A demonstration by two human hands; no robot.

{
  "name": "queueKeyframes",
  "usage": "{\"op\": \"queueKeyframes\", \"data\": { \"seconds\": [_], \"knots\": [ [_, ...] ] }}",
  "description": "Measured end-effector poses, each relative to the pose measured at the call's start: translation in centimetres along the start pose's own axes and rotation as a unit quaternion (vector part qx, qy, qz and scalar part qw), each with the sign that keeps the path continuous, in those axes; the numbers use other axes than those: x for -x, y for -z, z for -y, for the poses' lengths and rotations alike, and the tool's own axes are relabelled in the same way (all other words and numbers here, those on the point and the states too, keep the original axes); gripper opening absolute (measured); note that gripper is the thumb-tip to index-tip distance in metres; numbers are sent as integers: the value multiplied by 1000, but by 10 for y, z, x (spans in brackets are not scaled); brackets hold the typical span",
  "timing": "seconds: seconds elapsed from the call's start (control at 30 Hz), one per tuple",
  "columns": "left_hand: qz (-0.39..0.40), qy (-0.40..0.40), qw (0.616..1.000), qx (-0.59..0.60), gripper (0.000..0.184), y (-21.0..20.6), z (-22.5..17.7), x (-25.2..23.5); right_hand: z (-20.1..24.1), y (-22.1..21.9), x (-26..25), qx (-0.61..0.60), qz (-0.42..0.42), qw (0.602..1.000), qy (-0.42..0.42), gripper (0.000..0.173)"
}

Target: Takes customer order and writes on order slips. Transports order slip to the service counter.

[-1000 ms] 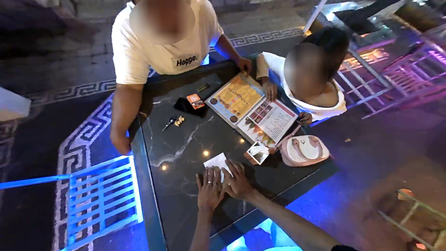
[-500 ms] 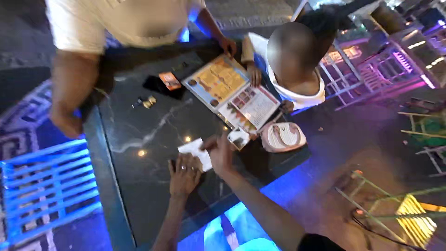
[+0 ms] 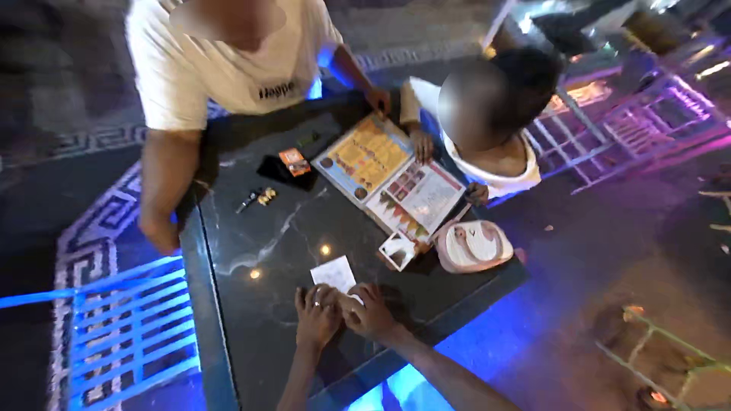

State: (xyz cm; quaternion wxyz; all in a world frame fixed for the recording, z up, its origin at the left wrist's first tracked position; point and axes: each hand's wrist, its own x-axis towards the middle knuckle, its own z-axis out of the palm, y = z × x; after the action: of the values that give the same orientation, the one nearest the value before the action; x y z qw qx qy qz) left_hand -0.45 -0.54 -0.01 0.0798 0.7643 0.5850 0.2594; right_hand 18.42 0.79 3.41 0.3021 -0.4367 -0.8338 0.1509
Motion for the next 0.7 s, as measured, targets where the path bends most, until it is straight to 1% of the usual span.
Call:
{"op": "queueKeyframes", "data": {
  "seconds": [0.07, 0.13, 0.2, 0.27, 0.33, 0.37, 0.43, 0.5, 0.57, 0.6, 0.63, 0.7],
  "knots": [
    [7, -8, 1000, -4, 31, -2, -8, -8, -19, -6, 18, 93, 31, 994, -40, 42],
    [14, -4, 1000, -8, 27, 6, -14, -7, -16, -8, 23, 134, 55, 987, -64, 46],
    [10, 1, 1000, -5, 26, 16, -11, 1, -8, -17, 22, 155, 43, 986, -38, 41],
    [-28, 7, 1000, 0, 24, 12, -11, 7, -13, -20, 22, 170, 26, 985, -6, 33],
    [-61, 57, 997, -7, 24, 8, -19, 18, -17, -22, 21, 167, 22, 986, 4, 24],
    [-65, 84, 994, -13, 26, 5, -28, 29, -17, -21, 24, 158, 28, 987, 7, 20],
    [-79, 96, 991, -51, 34, -2, -37, 49, -16, -21, 27, 149, 30, 988, 9, 16],
    [-90, 87, 988, -93, 44, -10, -36, 53, -17, -23, 21, 156, 27, 987, 8, 23],
    [-89, 86, 987, -102, 47, -16, -29, 45, -18, -23, 13, 159, 45, 986, 1, 36],
    [-78, 89, 988, -96, 49, -17, -30, 49, -16, -21, 16, 155, 56, 986, -1, 39],
    [-66, 94, 989, -93, 51, -16, -32, 52, -14, -20, 19, 148, 61, 987, 2, 39],
    [-50, 94, 990, -90, 53, -12, -34, 53, -13, -22, 21, 149, 51, 988, 5, 31]
  ]
}}
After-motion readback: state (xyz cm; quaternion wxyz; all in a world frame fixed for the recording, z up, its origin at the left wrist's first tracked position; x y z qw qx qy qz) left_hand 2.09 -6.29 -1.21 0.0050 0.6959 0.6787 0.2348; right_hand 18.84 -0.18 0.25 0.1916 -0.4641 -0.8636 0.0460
